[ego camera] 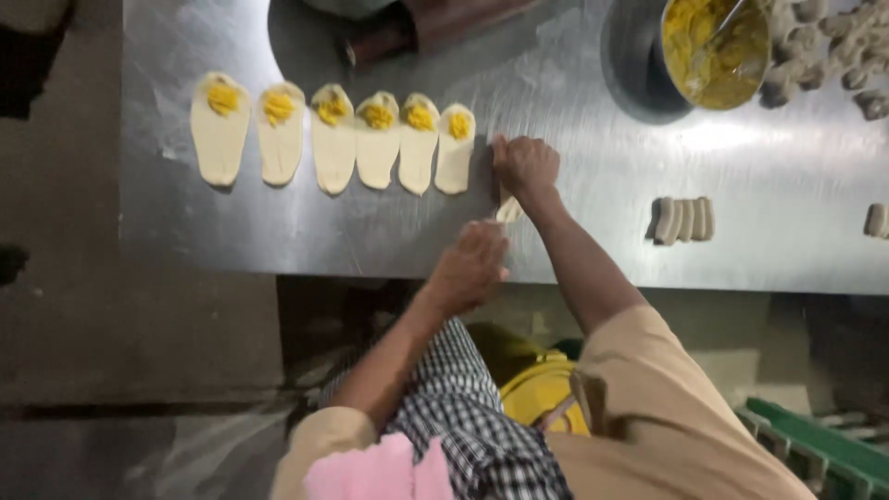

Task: Rolling pieces of dough into cylindrical rolls after adding a yellow filling.

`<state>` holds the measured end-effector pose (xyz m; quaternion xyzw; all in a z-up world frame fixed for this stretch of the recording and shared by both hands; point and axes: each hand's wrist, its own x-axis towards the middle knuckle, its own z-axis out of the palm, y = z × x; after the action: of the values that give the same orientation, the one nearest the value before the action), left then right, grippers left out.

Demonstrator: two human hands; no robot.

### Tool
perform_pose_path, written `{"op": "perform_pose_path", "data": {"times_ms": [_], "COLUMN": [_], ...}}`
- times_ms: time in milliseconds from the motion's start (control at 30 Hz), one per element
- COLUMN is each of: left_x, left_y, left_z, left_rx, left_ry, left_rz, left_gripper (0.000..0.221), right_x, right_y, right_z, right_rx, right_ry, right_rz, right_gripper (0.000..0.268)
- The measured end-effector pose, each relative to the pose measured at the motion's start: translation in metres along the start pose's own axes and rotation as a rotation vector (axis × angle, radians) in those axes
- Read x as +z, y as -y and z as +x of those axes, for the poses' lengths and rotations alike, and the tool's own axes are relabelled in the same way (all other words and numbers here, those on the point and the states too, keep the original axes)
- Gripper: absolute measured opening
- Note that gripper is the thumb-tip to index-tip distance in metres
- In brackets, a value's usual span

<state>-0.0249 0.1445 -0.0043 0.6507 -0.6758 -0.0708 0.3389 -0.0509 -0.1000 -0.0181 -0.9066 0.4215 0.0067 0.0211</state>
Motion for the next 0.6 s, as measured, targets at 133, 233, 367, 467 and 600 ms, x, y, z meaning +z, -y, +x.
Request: {"op": "perform_pose_path", "data": {"times_ms": [133, 233, 367, 467, 600], "left_x": [-0.066, -0.109, -0.136, -0.143, -0.137], "left_y": [0.019, 0.047, 0.090, 0.086, 0.091], "left_z": [-0.047, -0.083, -0.105, -0.101, -0.096], "left_rx": [-0.012, -0.201, -0.420, -0.489, -0.492], "left_ry": [-0.238, -0.276, -0.454, -0.501, -0.588], "left_rz": [-0.067, 0.194, 0.296, 0.387, 0.435], "left_gripper": [0.041, 0.016, 0.023, 0.019, 0.016], "right_x": [-0.015, -0.008, -0.001, 0.007, -0.036], "right_y": [0.020, 0.009, 0.010, 0.008, 0.029], "right_z": [-0.019, -0.018, -0.032, -0.035, -0.025], "right_rx": [-0.110, -0.040, 0.001, -0.103, 0.167], "right_ry": [-0.543, -0.343, -0.253, -0.332, 0.225], "right_rz": [0.139, 0.150, 0.030, 0.033, 0.027], "right_gripper": [0.037, 0.038, 0.045, 0.038, 0.052]}}
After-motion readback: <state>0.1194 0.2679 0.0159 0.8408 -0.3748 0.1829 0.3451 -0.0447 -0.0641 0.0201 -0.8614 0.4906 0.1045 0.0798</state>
